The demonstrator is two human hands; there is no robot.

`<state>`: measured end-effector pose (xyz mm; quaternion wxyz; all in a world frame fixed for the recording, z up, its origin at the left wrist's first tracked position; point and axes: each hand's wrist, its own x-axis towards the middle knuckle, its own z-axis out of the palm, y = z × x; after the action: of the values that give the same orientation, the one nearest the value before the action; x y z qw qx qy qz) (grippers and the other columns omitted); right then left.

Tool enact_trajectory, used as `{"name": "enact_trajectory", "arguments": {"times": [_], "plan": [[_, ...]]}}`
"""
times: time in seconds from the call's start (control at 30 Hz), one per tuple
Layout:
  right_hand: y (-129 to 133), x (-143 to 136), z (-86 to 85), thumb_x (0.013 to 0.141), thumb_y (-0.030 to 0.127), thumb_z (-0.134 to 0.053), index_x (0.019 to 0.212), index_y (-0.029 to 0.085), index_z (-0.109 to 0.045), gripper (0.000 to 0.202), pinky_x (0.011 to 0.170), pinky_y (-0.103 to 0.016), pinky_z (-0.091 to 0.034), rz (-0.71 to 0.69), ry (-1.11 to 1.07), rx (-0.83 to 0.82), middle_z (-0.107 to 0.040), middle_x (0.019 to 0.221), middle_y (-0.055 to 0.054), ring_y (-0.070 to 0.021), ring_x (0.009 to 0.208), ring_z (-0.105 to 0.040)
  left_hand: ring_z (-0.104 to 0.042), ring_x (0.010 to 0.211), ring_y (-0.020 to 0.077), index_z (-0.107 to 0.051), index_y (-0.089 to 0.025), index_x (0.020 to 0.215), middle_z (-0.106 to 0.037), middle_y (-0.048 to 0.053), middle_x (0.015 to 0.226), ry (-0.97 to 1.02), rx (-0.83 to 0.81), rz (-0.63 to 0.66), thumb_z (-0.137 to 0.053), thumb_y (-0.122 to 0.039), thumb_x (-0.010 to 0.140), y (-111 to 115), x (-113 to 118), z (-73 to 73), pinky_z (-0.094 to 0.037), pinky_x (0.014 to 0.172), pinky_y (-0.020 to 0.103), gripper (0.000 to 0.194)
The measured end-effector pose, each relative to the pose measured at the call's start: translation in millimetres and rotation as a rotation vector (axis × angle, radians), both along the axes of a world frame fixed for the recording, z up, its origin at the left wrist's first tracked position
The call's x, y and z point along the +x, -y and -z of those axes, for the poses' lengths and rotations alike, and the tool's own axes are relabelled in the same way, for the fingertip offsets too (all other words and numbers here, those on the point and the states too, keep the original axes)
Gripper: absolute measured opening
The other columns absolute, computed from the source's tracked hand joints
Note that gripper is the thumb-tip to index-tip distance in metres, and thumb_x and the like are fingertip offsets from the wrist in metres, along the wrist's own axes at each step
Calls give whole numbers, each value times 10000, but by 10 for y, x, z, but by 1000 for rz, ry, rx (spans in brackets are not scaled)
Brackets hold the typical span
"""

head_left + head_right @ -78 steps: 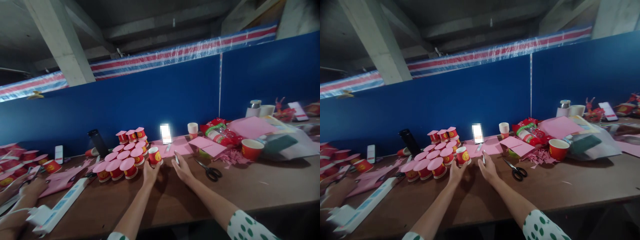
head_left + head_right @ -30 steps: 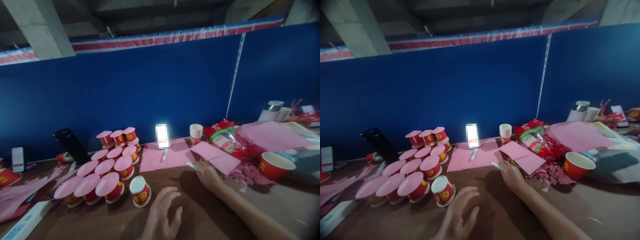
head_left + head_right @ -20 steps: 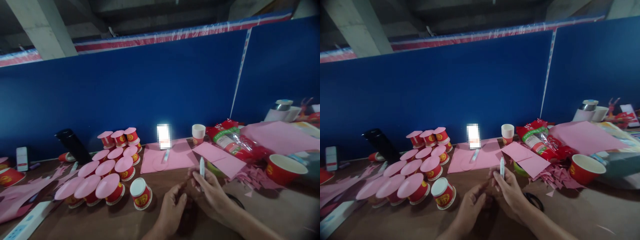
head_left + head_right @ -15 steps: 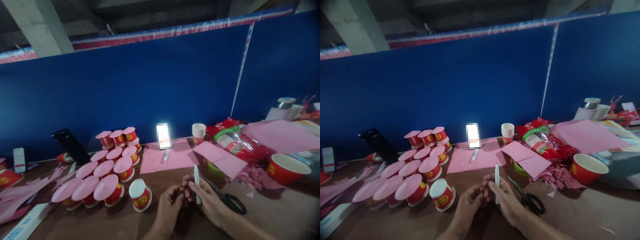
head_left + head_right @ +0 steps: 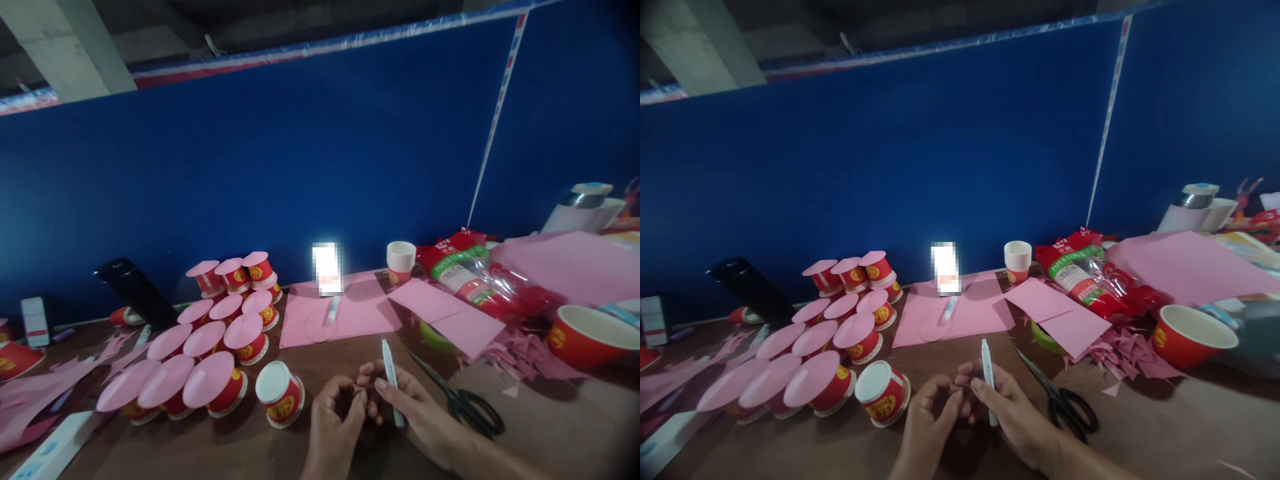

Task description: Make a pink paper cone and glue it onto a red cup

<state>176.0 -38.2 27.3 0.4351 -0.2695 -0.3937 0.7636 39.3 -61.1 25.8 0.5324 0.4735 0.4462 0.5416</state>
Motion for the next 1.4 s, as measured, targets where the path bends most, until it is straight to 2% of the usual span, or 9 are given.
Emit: {"name": "enact_trajectory", "arguments": {"times": [0.4,0.5,0.6,0.73,0.8,0.87,1.0,1.2,1.4], "plan": [[12,50,-16,827,416,-525,1075,224,-552,315,492,-208,-441,-41,193,162,-599,904,-47,-113,643,-579,-541,547,112,-534,-164,722,-582,19,639,-175,65,-188,-630,-315,704,-15,-68,77,-440,517,212,180],[3,41,25,841,431,-493,1109,217,-533,345,452,-196,-407,-48,252,217,-599,765,-24,-108,577,-557,-523,551,112,-531,-164,697,-553,12,623,-205,70,-207,-629,-319,702,-12,-77,84,-435,518,210,184],[-27,62,67,848,436,-478,1121,187,-531,373,443,-190,-360,69,406,281,-532,587,23,-84,489,-472,-564,667,147,-593,-163,808,-597,43,727,-251,73,-202,-592,-328,735,-16,-81,37,-471,609,240,180],[-109,168,34,883,451,-389,1125,188,-538,386,461,-202,-348,233,585,406,-538,636,18,-81,482,-420,-575,887,194,-647,-181,939,-628,86,921,-286,96,-185,-559,-333,766,-30,-93,-38,-468,793,297,247],[-147,231,-19,922,429,-269,1073,188,-577,419,489,-215,-366,265,697,502,-537,614,10,-97,499,-434,-583,817,180,-651,-181,950,-625,82,914,-258,73,-191,-560,-352,765,-38,-101,-46,-486,734,287,267],[-170,280,-76,925,395,-278,1012,190,-603,394,522,-221,-387,332,817,624,-526,581,9,-114,533,-467,-579,706,149,-636,-173,973,-620,71,893,-172,6,-190,-555,-375,766,-45,-107,-31,-495,643,270,300],[-183,325,-141,906,321,-372,1005,195,-601,279,768,-274,-428,338,980,876,-629,894,-58,-167,835,-570,-572,687,121,-570,-175,1062,-605,27,793,39,-77,-172,-570,-364,766,-61,-112,9,-487,657,263,351],[-187,323,-129,888,281,-423,1019,203,-595,230,782,-284,-453,413,1016,962,-626,945,-70,-173,863,-575,-536,651,87,-577,-160,928,-574,12,748,239,-157,-204,-635,-327,722,-80,-112,-31,-450,615,211,271],[-202,313,-125,893,198,-374,1149,209,-536,303,860,-330,-437,446,1017,991,-599,1034,-82,-187,960,-548,-497,616,61,-601,-163,951,-561,9,742,327,-210,-195,-643,-304,721,-78,-117,-22,-417,571,177,273]]}}
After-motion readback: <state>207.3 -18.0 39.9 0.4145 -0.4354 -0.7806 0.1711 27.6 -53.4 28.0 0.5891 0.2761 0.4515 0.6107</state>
